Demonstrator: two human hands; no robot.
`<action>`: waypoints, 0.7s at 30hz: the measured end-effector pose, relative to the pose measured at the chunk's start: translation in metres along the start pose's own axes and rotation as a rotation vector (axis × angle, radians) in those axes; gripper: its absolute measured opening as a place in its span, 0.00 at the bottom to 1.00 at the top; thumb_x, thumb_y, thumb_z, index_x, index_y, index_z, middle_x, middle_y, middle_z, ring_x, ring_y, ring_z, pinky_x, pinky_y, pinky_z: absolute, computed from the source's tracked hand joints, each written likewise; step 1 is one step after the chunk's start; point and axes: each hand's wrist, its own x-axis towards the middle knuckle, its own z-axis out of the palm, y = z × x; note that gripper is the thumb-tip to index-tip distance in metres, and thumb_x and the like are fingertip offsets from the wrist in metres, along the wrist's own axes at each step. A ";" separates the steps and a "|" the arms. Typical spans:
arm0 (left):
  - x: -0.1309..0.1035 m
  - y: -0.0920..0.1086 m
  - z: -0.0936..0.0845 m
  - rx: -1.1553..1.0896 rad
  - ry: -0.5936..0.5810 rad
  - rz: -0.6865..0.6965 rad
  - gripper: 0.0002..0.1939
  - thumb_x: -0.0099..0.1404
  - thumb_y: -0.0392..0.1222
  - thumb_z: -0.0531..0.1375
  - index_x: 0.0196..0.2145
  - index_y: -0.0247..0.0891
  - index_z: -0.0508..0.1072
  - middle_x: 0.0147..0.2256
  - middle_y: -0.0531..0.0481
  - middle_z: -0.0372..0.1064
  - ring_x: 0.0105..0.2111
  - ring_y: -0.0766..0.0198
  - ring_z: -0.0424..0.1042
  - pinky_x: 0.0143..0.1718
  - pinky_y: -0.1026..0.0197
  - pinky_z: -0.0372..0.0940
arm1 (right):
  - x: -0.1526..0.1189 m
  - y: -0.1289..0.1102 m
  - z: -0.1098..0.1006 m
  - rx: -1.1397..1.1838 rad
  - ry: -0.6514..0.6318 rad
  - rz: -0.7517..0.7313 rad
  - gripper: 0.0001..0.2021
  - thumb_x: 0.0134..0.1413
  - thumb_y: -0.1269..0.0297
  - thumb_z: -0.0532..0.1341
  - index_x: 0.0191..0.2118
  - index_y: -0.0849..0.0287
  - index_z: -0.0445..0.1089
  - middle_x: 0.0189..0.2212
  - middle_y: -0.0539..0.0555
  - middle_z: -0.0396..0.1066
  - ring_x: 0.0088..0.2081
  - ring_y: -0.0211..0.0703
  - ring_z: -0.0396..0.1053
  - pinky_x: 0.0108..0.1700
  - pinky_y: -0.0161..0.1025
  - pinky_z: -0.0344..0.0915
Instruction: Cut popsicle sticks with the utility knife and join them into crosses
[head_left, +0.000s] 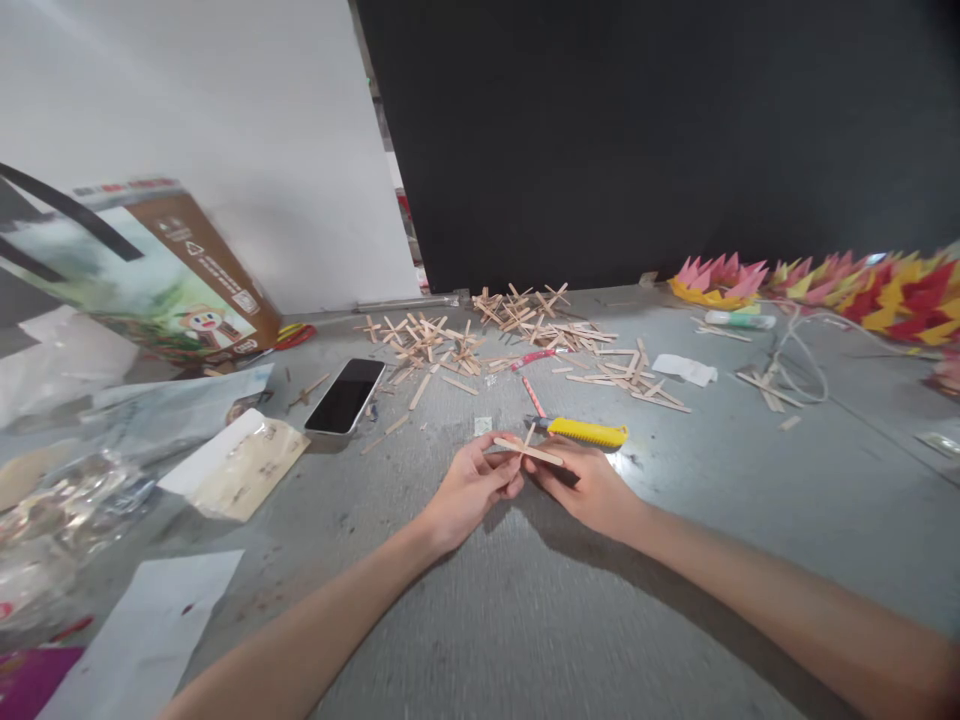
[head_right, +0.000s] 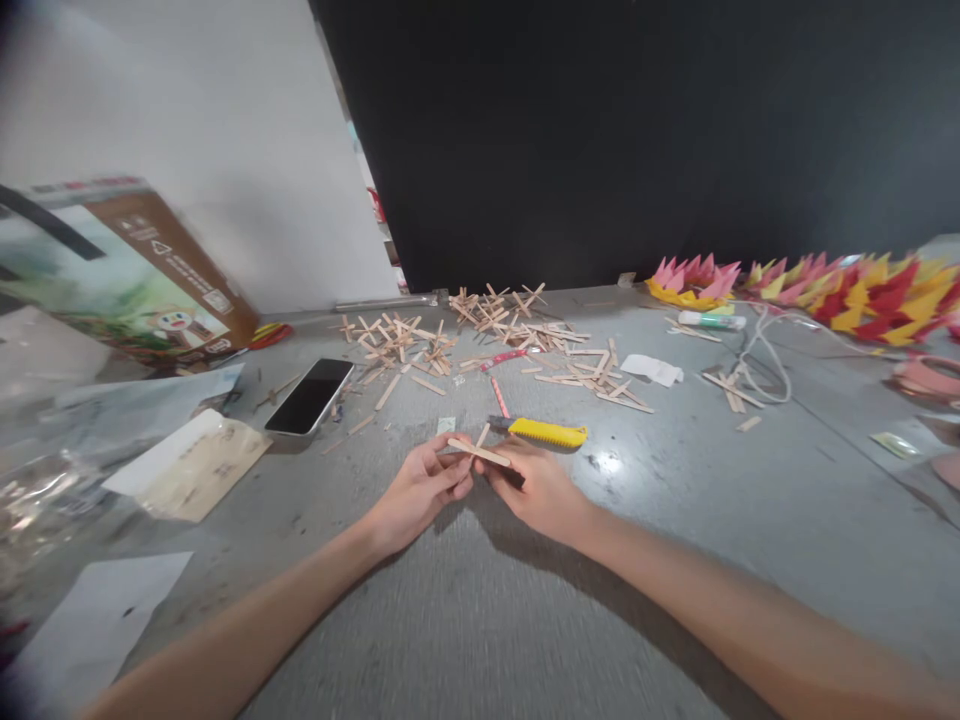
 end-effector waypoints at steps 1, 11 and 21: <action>0.000 0.000 0.000 0.008 0.000 -0.002 0.19 0.63 0.44 0.72 0.45 0.36 0.69 0.35 0.49 0.72 0.26 0.73 0.65 0.30 0.67 0.55 | 0.000 0.001 0.000 0.004 0.000 0.006 0.08 0.71 0.67 0.56 0.41 0.53 0.73 0.35 0.53 0.76 0.37 0.46 0.73 0.41 0.42 0.67; 0.000 -0.001 0.002 0.181 0.019 0.009 0.21 0.66 0.49 0.68 0.48 0.38 0.64 0.27 0.53 0.74 0.22 0.68 0.68 0.27 0.65 0.59 | -0.001 -0.001 -0.001 0.004 0.004 0.089 0.08 0.70 0.66 0.56 0.39 0.54 0.73 0.33 0.51 0.75 0.35 0.44 0.72 0.39 0.41 0.65; 0.002 -0.004 0.003 0.281 -0.015 0.068 0.20 0.66 0.55 0.67 0.45 0.37 0.69 0.27 0.53 0.73 0.25 0.65 0.73 0.29 0.63 0.66 | -0.003 -0.010 -0.004 -0.029 -0.002 0.064 0.18 0.77 0.59 0.45 0.39 0.53 0.67 0.34 0.54 0.73 0.39 0.48 0.70 0.45 0.46 0.65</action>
